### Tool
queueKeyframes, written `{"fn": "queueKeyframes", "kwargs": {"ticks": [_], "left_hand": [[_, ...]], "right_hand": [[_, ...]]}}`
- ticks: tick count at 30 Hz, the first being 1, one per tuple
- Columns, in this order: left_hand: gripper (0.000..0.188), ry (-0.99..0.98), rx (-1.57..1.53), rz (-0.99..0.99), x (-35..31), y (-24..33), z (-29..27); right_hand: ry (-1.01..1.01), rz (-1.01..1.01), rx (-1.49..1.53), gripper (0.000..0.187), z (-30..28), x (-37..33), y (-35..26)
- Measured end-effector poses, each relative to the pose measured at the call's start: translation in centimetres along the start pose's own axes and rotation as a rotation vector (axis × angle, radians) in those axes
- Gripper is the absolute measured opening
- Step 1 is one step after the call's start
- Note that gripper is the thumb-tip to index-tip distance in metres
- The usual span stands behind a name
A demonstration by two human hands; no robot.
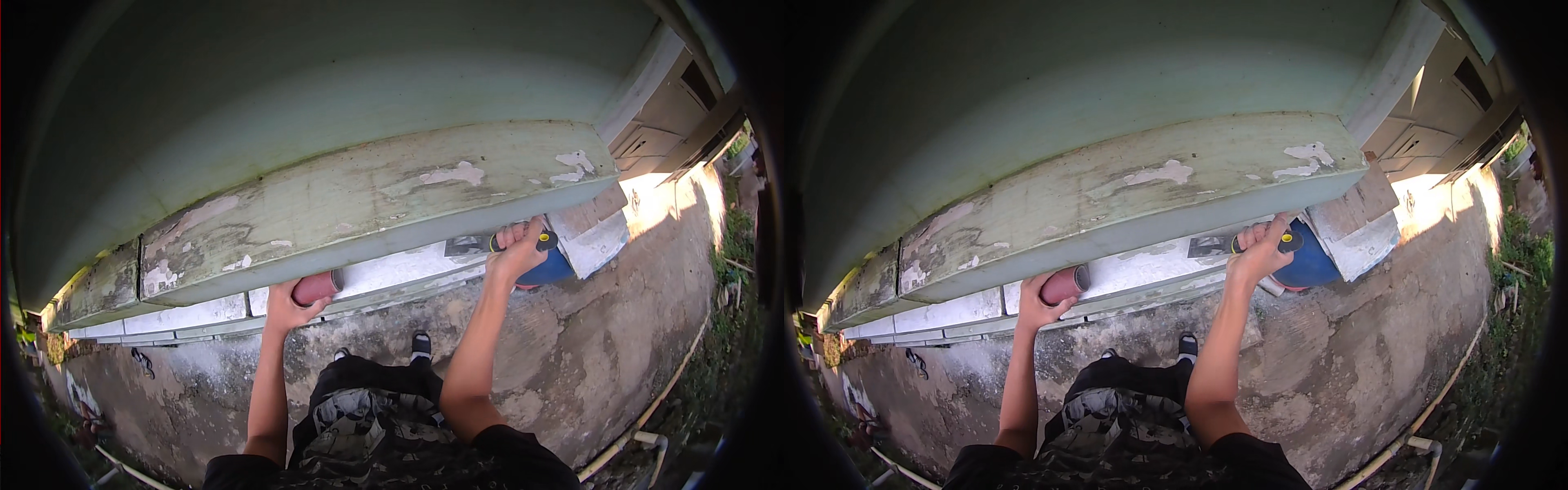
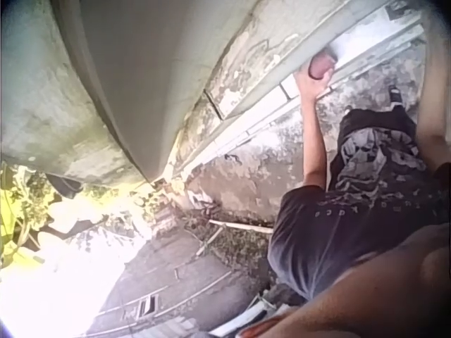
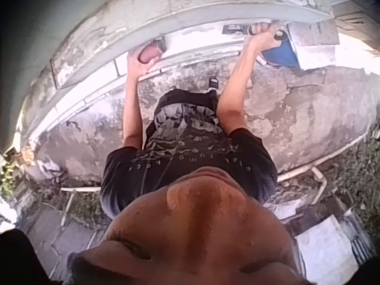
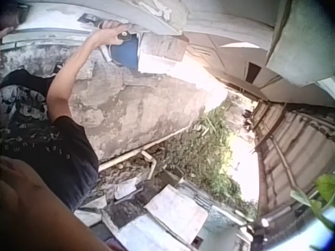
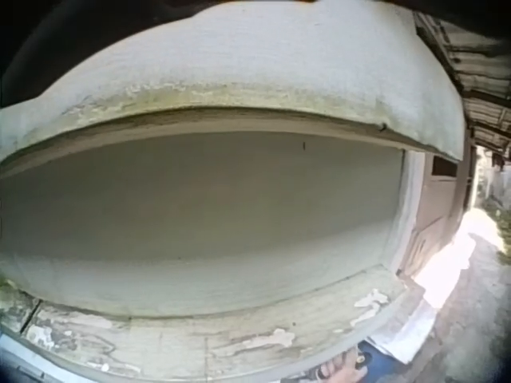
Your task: The recorder is using a putty knife to scrape old paint from a concrete ledge and then uses a sanding block to smooth the surface.
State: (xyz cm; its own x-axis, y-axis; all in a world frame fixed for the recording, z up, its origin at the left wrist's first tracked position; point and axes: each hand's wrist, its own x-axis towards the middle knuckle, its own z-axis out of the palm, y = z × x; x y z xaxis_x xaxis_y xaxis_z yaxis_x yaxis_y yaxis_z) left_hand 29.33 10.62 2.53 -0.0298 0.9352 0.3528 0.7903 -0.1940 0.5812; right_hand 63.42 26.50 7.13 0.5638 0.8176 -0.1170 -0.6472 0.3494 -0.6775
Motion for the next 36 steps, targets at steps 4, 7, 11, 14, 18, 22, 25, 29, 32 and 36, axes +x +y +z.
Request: {"fn": "queueKeyframes", "kwargs": {"ticks": [4, 7, 11, 14, 18, 22, 25, 29, 32, 36], "left_hand": [[0.062, 0.033, 0.038, 0.078, -0.3, -1.0, 0.3], [0.062, 0.036, 0.008, 0.064, -0.3, -1.0, 0.2], [0.062, 0.011, 0.007, 0.050, 0.4, -0.3, 0.3], [0.062, 0.034, 0.018, 0.056, -0.5, -1.0, 0.4], [0.062, 0.049, 0.041, 0.064, -0.1, -1.1, 0.6], [0.062, 0.036, 0.052, 0.067, -0.3, -1.0, 0.1], [0.062, 0.034, -0.016, 0.065, -0.4, -0.9, 0.1], [0.063, 0.012, -0.042, 0.043, 0.1, -0.4, 0.2], [0.063, 0.019, -0.042, 0.010, 0.0, -0.6, -0.3], [0.064, -0.037, -0.051, -0.086, 0.0, 0.6, -0.3]], "right_hand": [[0.099, -0.006, -0.023, 0.026, 2.0, -2.0, 1.6], [-0.002, -0.022, 0.000, 0.025, 0.8, -1.0, 0.1], [0.077, -0.004, 0.013, 0.027, 0.4, -1.5, 3.7], [0.184, 0.034, -0.020, 0.027, 2.8, -2.7, 2.6], [-0.017, -0.032, -0.023, 0.024, 0.7, -0.2, 1.0], [0.086, -0.020, -0.079, 0.022, 2.2, -2.2, 1.6], [-0.046, -0.007, -0.012, 0.025, -0.9, 0.3, 2.2], [0.040, 0.049, -0.035, 0.035, 0.9, -2.3, 5.5], [-0.128, 0.084, 0.135, 0.029, 0.3, -1.6, 2.7], [0.061, -0.032, -0.053, 0.026, 1.4, -1.9, 3.8]]}}
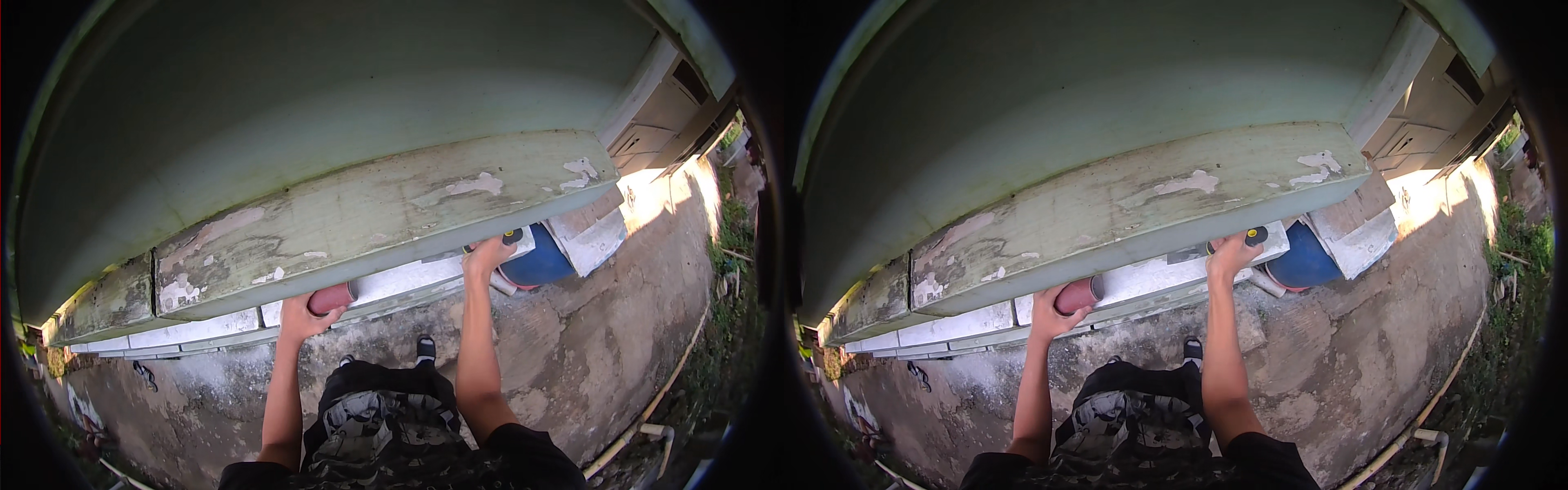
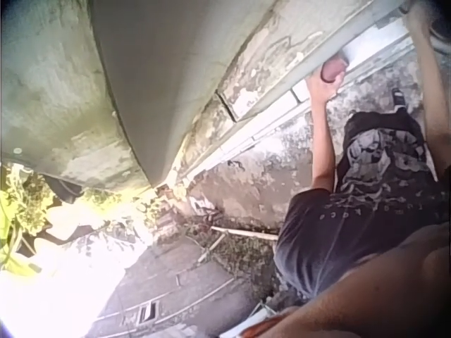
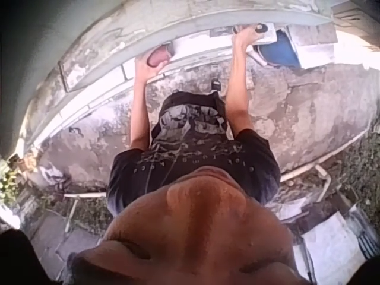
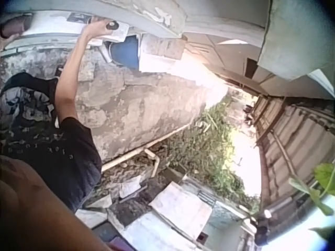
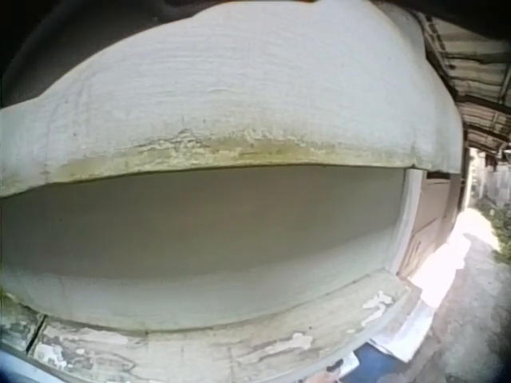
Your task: The recorder is using a putty knife to scrape old paint from a concrete ledge and then uses a sanding block to smooth the surface.
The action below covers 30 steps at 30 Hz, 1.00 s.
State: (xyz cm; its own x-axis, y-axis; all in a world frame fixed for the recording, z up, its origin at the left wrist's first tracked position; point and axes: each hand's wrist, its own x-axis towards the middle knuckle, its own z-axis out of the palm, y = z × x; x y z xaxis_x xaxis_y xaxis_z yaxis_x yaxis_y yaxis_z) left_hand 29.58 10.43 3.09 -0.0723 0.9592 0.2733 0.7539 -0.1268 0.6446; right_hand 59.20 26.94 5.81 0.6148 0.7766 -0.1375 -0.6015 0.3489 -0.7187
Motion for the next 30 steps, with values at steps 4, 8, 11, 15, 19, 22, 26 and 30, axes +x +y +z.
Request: {"fn": "queueKeyframes", "kwargs": {"ticks": [4, 8, 11, 15, 19, 22, 26, 30], "left_hand": [[0.063, 0.044, -0.009, 0.065, -0.4, -0.7, -0.1], [0.062, 0.034, -0.010, 0.074, 0.0, -0.6, 0.4], [0.061, 0.018, -0.027, -0.021, -0.4, -0.7, 0.2], [0.061, 0.031, -0.027, 0.017, 0.0, -1.0, 0.5], [0.059, 0.056, -0.034, 0.054, -0.5, -1.3, 0.3], [0.058, 0.052, -0.050, 0.063, -0.4, -1.0, 0.8], [0.057, 0.073, -0.020, 0.074, -0.2, -1.2, 0.7], [0.060, 0.031, 0.045, 0.088, 0.1, -1.3, 0.5]], "right_hand": [[-0.100, 0.028, 0.032, 0.027, -0.9, 2.3, -2.6], [0.012, -0.084, -0.089, 0.037, -0.1, 0.8, -0.6], [-0.013, -0.020, -0.065, 0.040, -0.4, 1.4, -1.5], [-0.106, 0.000, -0.017, 0.042, -1.7, 2.4, -1.2], [-0.142, -0.063, -0.039, 0.028, -1.8, 3.1, -2.3], [-0.059, 0.083, 0.060, 0.021, -1.6, 2.3, -0.7], [-0.117, -0.053, -0.070, 0.030, -1.0, 0.9, -0.2], [-0.079, -0.026, 0.020, 0.022, -0.6, 1.8, -1.6]]}}
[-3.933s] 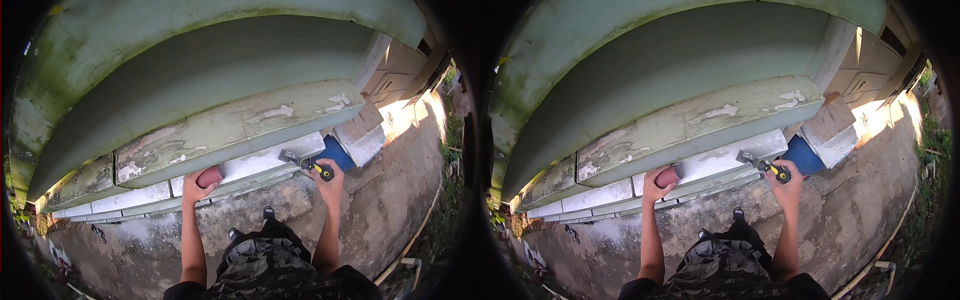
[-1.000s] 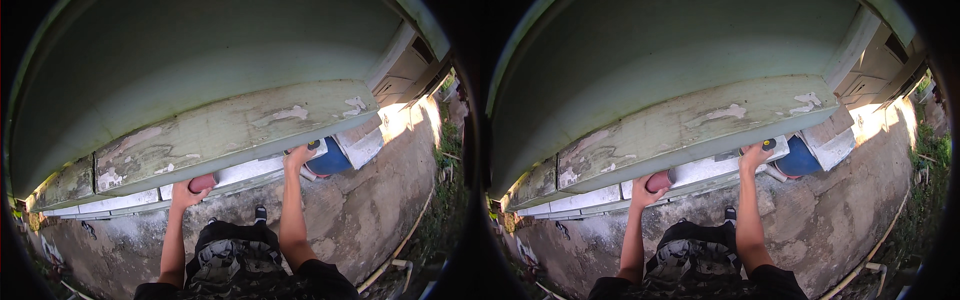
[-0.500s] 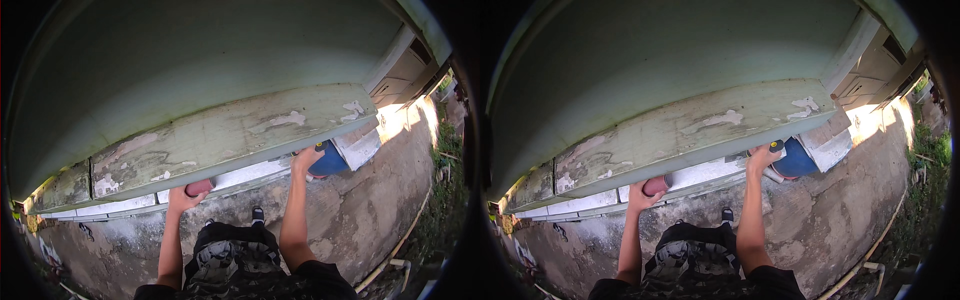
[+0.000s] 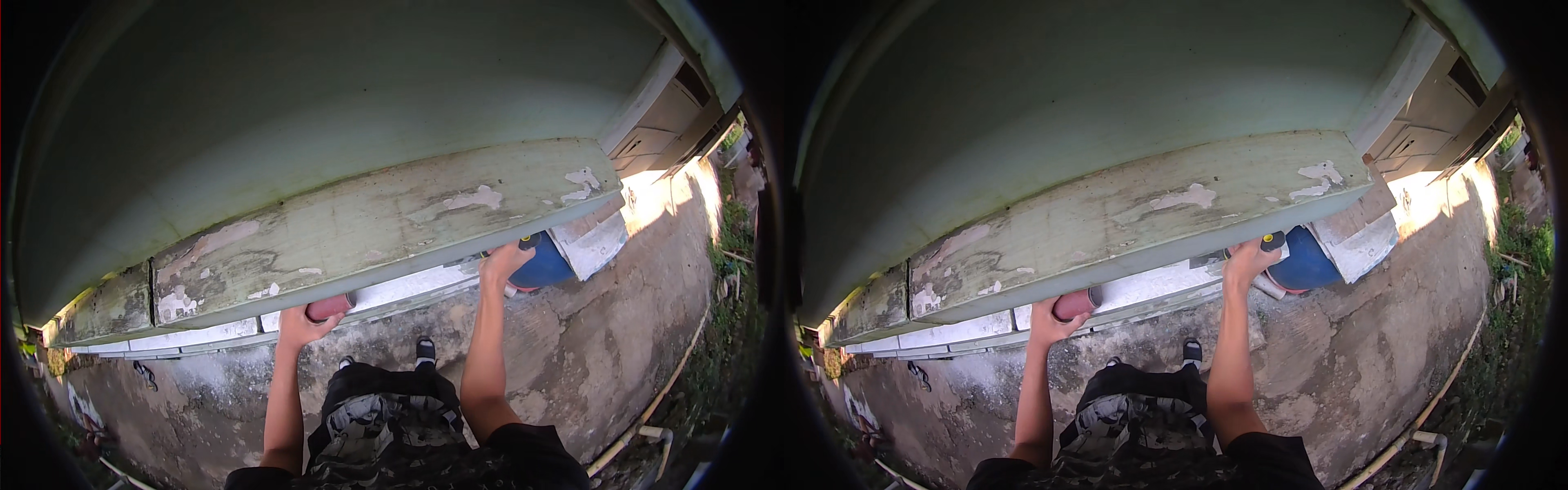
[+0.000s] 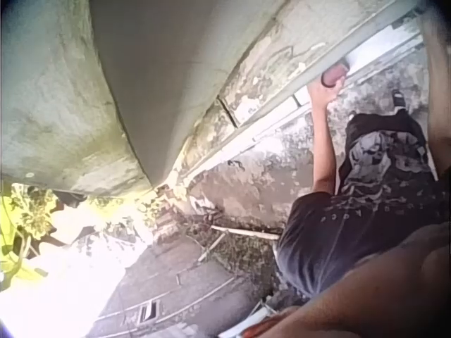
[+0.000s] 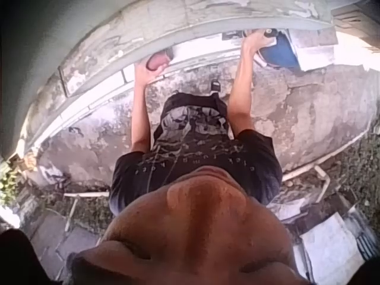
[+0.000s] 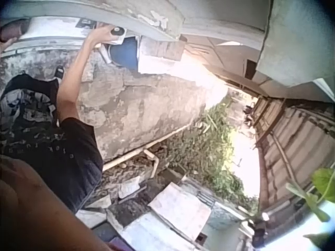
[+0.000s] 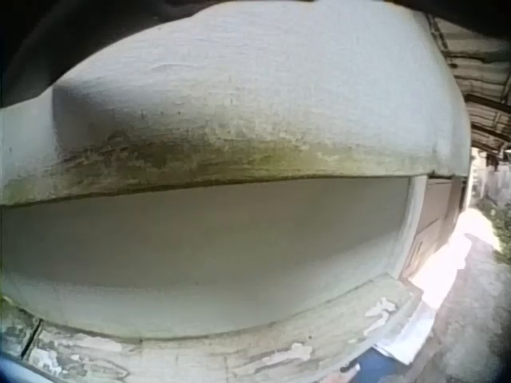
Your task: The recorder is using a putty knife to scrape old paint from a concrete ledge and then uses a sanding block to smooth the surface.
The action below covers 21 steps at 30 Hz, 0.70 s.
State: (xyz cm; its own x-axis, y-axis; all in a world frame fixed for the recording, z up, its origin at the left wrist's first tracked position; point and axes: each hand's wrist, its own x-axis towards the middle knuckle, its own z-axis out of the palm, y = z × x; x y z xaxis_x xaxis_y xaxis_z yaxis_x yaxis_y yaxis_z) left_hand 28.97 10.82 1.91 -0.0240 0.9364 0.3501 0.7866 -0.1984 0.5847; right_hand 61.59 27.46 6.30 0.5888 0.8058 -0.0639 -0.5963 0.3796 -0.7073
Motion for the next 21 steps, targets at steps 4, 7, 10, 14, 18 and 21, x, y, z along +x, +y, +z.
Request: {"fn": "queueKeyframes", "kwargs": {"ticks": [4, 7, 10, 14, 18, 21], "left_hand": [[0.061, 0.022, -0.045, 0.008, -0.8, -0.4, 0.0], [0.061, 0.029, -0.041, -0.013, -0.5, 0.2, 0.1], [0.062, 0.024, -0.048, -0.032, -0.3, 0.3, 0.1], [0.062, 0.038, -0.060, 0.000, -0.3, 0.5, -0.3], [0.061, 0.015, -0.066, 0.007, 0.0, 0.7, -0.3], [0.061, -0.008, -0.085, -0.008, -0.3, 0.3, -0.3]], "right_hand": [[0.007, -0.018, -0.088, 0.030, 0.1, 0.6, -1.1], [0.034, 0.069, 0.019, 0.021, -1.6, 0.8, 0.8], [0.083, 0.091, -0.038, 0.028, -1.3, -0.4, 1.2], [-0.308, -0.022, 0.031, 0.019, -0.3, -3.4, -1.2], [-0.743, -0.061, -0.239, 0.034, -0.2, -5.9, -0.4], [-0.918, -0.191, -0.414, 0.036, 0.4, -8.1, 0.4]]}}
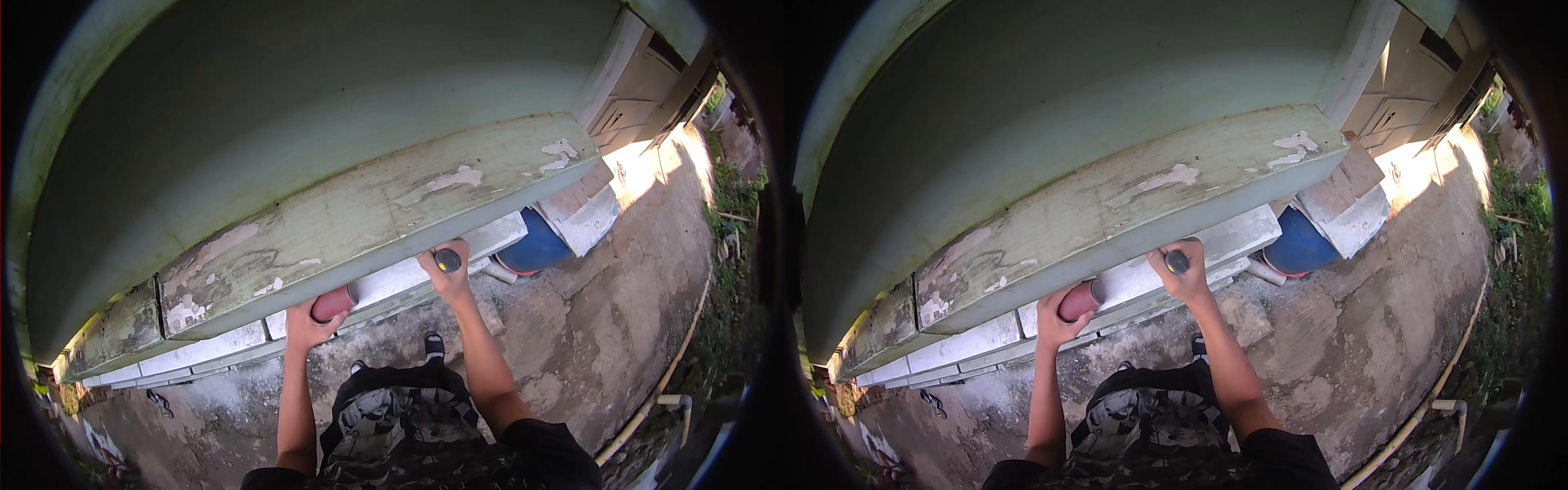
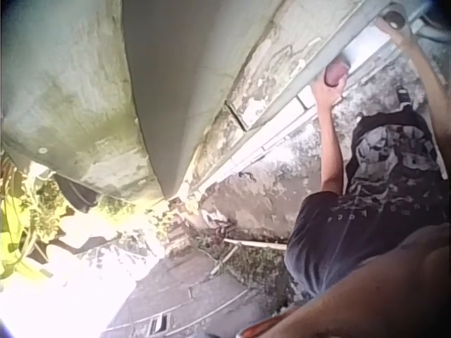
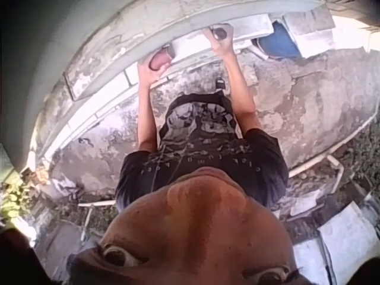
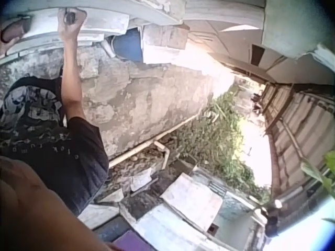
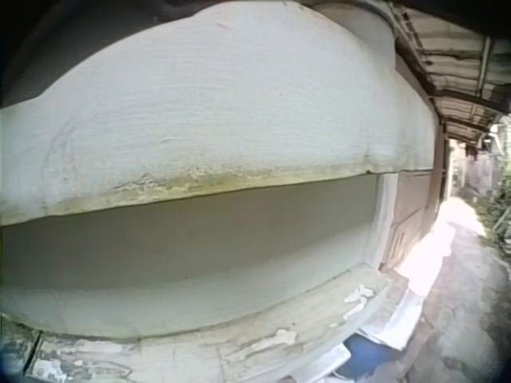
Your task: The recorder is using a putty knife to scrape old paint from a concrete ledge and then uses a sanding block to smooth the surface.
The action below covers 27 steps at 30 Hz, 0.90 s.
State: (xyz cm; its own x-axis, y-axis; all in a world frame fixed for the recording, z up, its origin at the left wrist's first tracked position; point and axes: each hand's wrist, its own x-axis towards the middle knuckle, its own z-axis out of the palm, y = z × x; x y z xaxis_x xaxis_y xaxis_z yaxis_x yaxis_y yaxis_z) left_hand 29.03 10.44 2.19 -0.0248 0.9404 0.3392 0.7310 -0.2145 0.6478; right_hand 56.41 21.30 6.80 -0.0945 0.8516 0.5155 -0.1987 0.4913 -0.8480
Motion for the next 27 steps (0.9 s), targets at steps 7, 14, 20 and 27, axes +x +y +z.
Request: {"fn": "queueKeyframes", "kwargs": {"ticks": [7, 14, 20, 27], "left_hand": [[0.060, 0.025, -0.031, 0.144, 0.5, -0.5, -0.2], [0.062, -0.133, -0.168, 0.110, 0.7, -0.3, -2.9], [0.063, -0.135, -0.197, 0.138, 0.4, -0.8, -2.6], [0.063, -0.108, -0.153, 0.188, -0.2, -1.0, -2.8]], "right_hand": [[-0.454, -0.452, -0.167, 0.039, 9.0, -3.1, -3.5], [-0.465, -0.349, -0.306, 0.032, 10.4, -2.2, -2.5], [-0.440, -0.234, -0.363, 0.027, 9.1, -2.1, 0.9], [-0.415, -0.159, -0.466, 0.031, 9.9, -3.0, 1.1]]}}
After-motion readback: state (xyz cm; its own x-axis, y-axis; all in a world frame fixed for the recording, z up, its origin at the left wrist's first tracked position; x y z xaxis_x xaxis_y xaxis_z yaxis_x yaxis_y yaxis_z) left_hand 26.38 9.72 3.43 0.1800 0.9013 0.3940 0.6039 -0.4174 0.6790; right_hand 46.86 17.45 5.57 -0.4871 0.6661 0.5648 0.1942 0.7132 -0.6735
